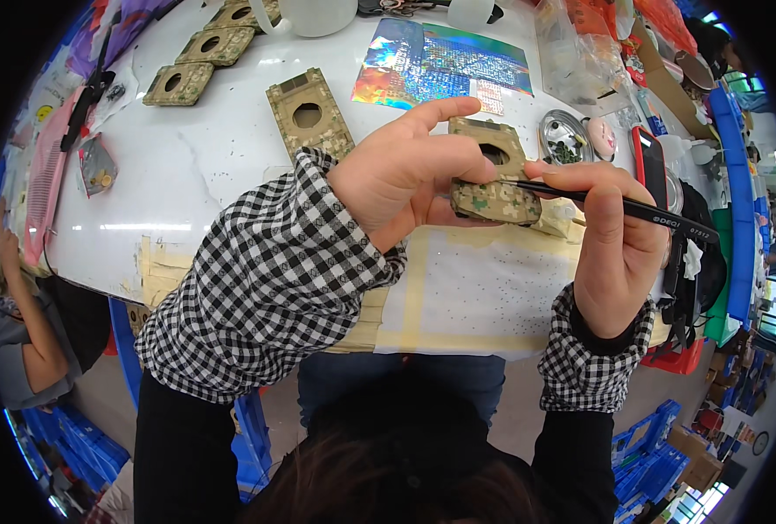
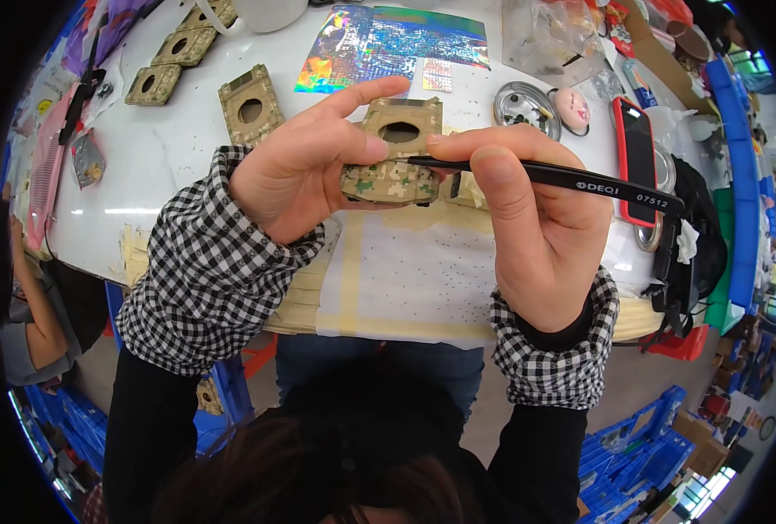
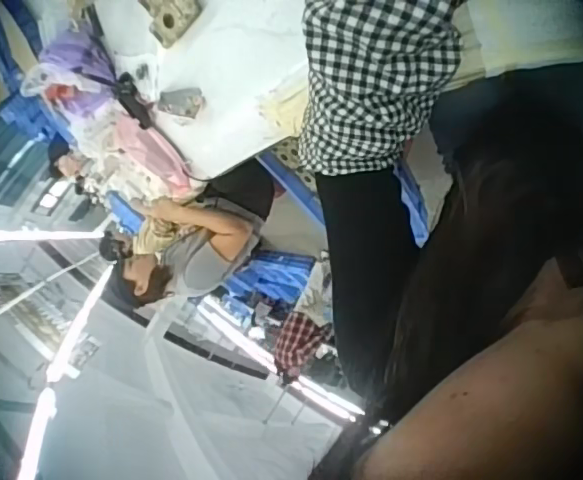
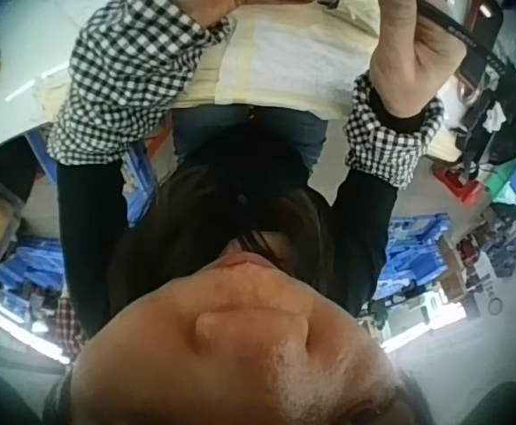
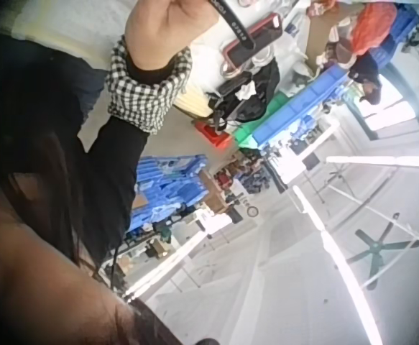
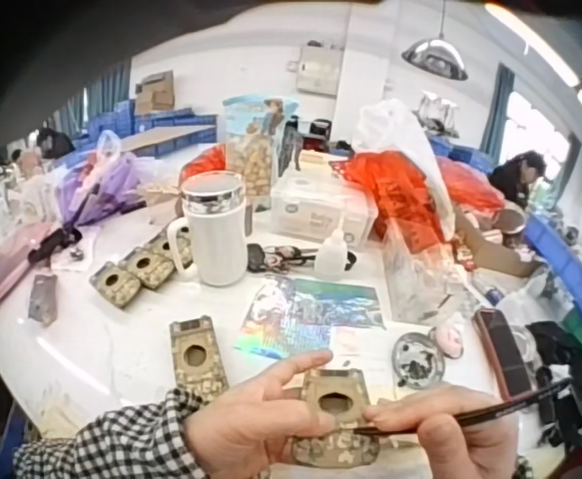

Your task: Applying paint details and inspecting a camouflage toy tank component using a brush and tweezers.

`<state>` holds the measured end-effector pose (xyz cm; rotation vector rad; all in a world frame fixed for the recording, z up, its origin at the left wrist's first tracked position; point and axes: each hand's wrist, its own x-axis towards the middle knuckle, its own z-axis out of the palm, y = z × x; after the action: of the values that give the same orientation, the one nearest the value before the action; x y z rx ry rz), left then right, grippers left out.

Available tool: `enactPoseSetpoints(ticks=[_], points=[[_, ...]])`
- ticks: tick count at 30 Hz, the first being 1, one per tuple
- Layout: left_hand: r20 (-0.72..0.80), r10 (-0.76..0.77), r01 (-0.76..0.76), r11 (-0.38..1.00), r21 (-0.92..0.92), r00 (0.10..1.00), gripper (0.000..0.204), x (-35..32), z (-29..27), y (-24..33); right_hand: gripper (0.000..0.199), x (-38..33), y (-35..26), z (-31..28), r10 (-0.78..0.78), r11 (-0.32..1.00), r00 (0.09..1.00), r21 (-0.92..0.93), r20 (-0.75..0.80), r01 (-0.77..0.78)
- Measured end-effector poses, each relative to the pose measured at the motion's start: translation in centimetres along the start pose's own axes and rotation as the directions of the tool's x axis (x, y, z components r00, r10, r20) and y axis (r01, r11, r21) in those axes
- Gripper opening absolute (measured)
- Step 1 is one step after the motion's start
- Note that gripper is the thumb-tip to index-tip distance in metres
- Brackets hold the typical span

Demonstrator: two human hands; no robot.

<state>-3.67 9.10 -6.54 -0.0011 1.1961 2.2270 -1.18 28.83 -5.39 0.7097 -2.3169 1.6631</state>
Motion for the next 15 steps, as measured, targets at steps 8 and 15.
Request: enactPoseSetpoints(ticks=[8,15], points=[[0.006,0.016,-0.016,1.0,0.016,1.0,0.065,-0.04,-0.07,-0.04,0.036,-0.05,0.04,-0.05,-0.005,1.0,1.0,-0.009,0.0,0.005],[0.001,0.023,-0.023,0.999,0.03,1.0,0.066,-0.06,-0.02,-0.09,0.026,0.02,0.13,-0.06,-0.015,0.998,1.0,0.068,-0.026,0.017]])
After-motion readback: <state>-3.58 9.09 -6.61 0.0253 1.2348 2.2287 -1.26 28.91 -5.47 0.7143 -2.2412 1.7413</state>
